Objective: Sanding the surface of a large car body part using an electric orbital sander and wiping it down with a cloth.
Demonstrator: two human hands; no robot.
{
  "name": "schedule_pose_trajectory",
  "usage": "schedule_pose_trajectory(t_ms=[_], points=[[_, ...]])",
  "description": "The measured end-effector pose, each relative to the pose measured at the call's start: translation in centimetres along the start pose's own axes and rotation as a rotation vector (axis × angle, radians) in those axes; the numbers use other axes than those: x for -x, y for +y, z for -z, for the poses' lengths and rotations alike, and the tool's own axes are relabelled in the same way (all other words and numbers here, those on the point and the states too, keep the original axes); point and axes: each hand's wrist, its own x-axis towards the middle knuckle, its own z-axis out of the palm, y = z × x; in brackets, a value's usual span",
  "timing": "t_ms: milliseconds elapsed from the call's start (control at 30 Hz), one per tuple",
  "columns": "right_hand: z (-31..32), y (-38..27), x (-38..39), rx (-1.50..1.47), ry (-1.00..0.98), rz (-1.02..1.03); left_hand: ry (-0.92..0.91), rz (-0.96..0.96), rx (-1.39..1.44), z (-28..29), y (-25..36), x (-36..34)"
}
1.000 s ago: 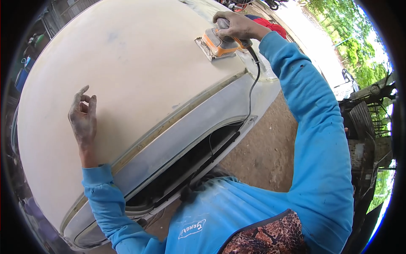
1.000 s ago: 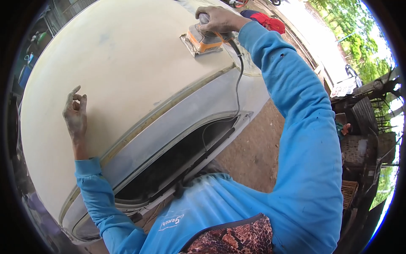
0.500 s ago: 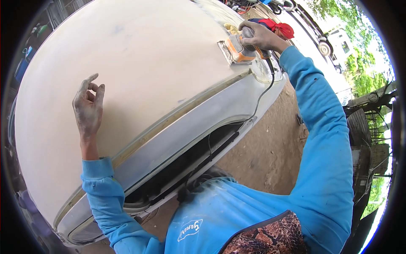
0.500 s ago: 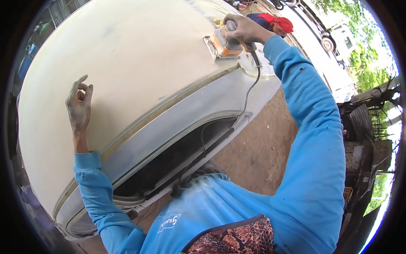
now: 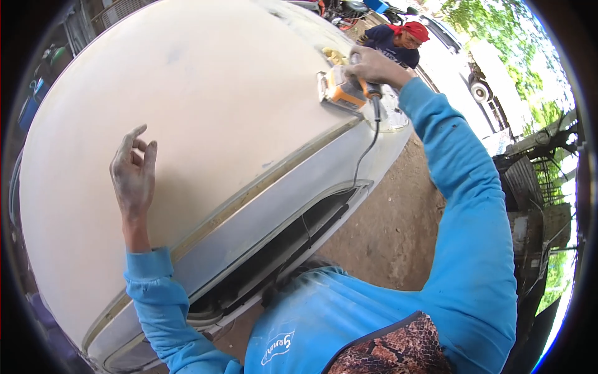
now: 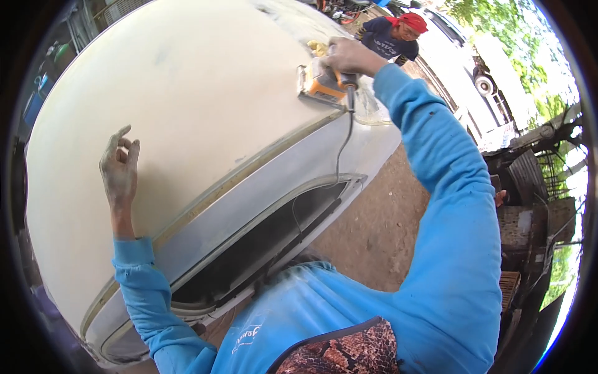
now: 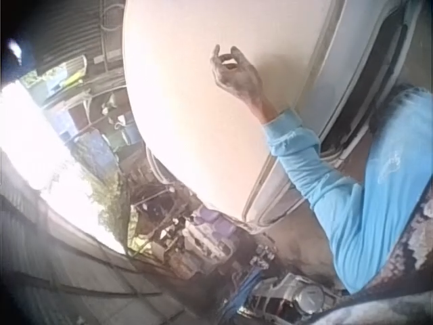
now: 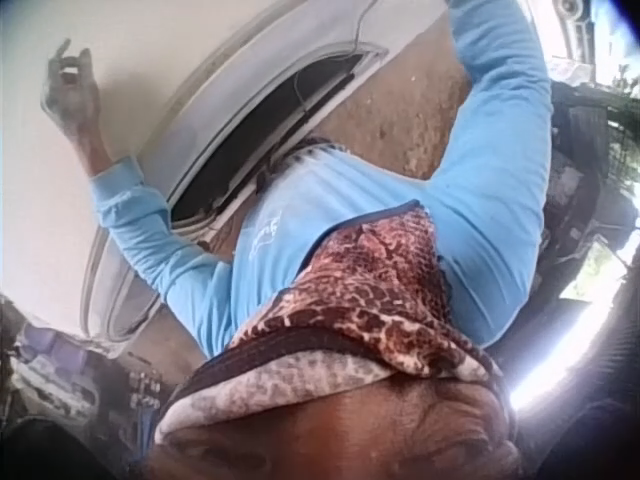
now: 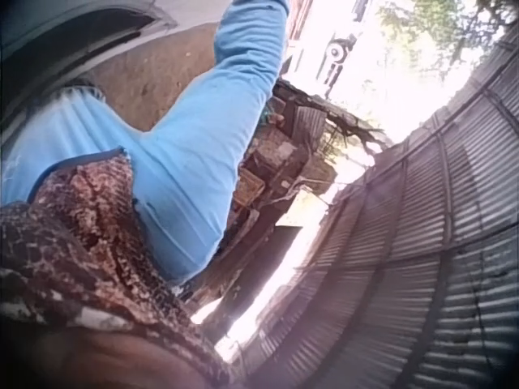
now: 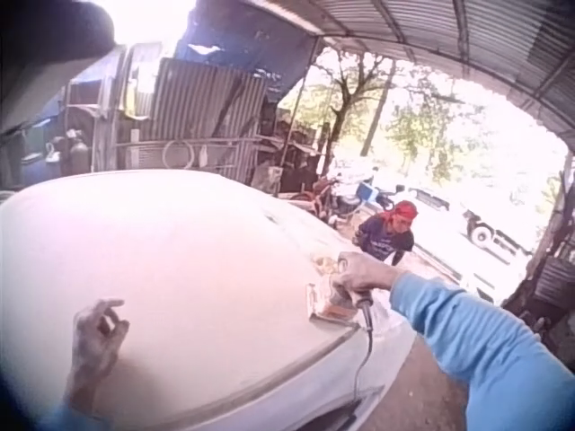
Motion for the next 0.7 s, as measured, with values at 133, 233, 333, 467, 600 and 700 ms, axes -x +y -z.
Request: schedule_pose_trajectory(t_ms=[133,233,333,467,600,700], points=[[-0.2,-5.3,-1.6,0.019,0.01,0.102,-0.035,0.024,-0.048,0.4,-1.3,0.3],[0.9,-10.8,-1.3,0.066,0.013,0.143,-0.02,0.04,-0.045,0.7,-0.5,0.3],[1.0,-15.8,-0.7,0.004,-0.016,0.173,-0.021,0.062,-0.04,0.0,-0.8,0.3],[1.1,-20.0,-0.8,-0.045,-0.019,0.249,-0.01,0.045,-0.037,0.3,-1.0,0.3],[1.4,-20.6,-1.7,-0.063,-0.049,0.26,-0.008,0.064,-0.039,0.8,-1.1,0.5],[0.5,-16.7,-3.8,-0.013,0.059,0.248,0.001,0.038,-0.025,0.8,-1.1,0.2]])
